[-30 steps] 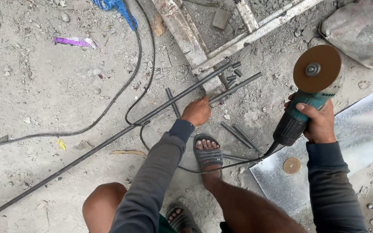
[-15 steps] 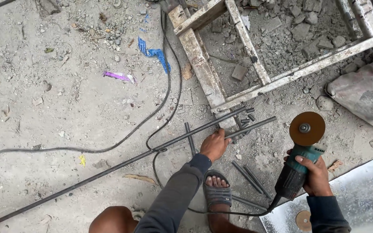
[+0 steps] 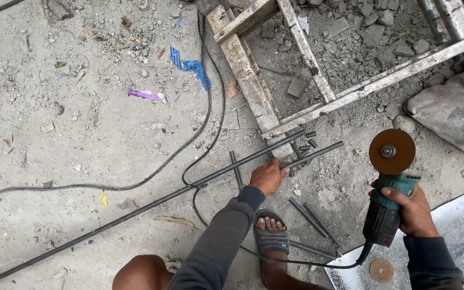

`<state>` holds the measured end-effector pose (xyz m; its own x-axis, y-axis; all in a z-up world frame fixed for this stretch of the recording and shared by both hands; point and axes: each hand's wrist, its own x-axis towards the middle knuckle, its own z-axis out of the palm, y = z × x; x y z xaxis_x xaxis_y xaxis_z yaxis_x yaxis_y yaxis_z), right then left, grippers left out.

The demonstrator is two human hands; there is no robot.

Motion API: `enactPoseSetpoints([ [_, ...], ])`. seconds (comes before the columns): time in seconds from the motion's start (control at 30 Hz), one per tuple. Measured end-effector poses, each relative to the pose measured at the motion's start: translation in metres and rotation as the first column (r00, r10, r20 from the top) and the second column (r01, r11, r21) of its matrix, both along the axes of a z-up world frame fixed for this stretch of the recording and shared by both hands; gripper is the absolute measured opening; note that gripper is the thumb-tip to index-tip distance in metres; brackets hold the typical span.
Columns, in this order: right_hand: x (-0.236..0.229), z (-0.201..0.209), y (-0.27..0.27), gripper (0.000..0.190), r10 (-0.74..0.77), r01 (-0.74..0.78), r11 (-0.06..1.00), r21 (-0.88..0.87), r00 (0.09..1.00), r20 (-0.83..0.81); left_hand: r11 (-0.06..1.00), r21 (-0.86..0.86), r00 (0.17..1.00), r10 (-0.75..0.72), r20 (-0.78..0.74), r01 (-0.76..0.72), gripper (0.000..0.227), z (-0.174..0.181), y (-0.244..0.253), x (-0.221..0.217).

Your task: Cutting metal rods into smaller segments using a handheld angle grinder

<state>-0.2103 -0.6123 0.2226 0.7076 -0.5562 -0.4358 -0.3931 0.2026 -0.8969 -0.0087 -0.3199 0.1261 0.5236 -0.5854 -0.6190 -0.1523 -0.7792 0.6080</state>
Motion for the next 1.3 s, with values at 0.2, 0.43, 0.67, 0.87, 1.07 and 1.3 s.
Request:
enactPoseSetpoints([
  [0.2,0.016,0.017,0.004,0.042,0.02,-0.044,0.993,-0.114,0.979,-0.201,1.0,0.004,1.0,-0.008,-0.008,0.008,0.044,-0.006,-0.002,0.001],
  [0.43,0.016,-0.006,0.012,0.047,0.113,-0.151,0.983,-0.107,0.946,-0.304,0.998,-0.041,0.993,-0.051,0.11,0.056,0.046,-0.02,-0.006,-0.002],
  [0.67,0.024,0.008,0.043,0.07,0.256,-0.359,0.915,-0.184,0.869,-0.424,0.989,-0.149,0.992,0.022,0.125,-0.003,0.049,-0.001,0.0,0.001],
  [0.87,0.031,-0.011,0.045,0.078,0.418,-0.539,0.834,-0.122,0.759,-0.499,0.992,-0.128,0.996,0.001,0.089,0.011,0.05,0.004,0.003,0.006],
  [1.07,0.047,0.007,0.07,0.079,0.456,-0.585,0.804,-0.105,0.72,-0.523,0.993,-0.112,0.998,-0.03,0.061,0.037,0.052,0.014,0.005,0.007],
  [1.3,0.05,-0.006,0.059,0.078,0.428,-0.56,0.822,-0.108,0.732,-0.53,0.991,-0.124,0.997,-0.036,0.072,0.044,0.053,0.02,0.007,0.008],
])
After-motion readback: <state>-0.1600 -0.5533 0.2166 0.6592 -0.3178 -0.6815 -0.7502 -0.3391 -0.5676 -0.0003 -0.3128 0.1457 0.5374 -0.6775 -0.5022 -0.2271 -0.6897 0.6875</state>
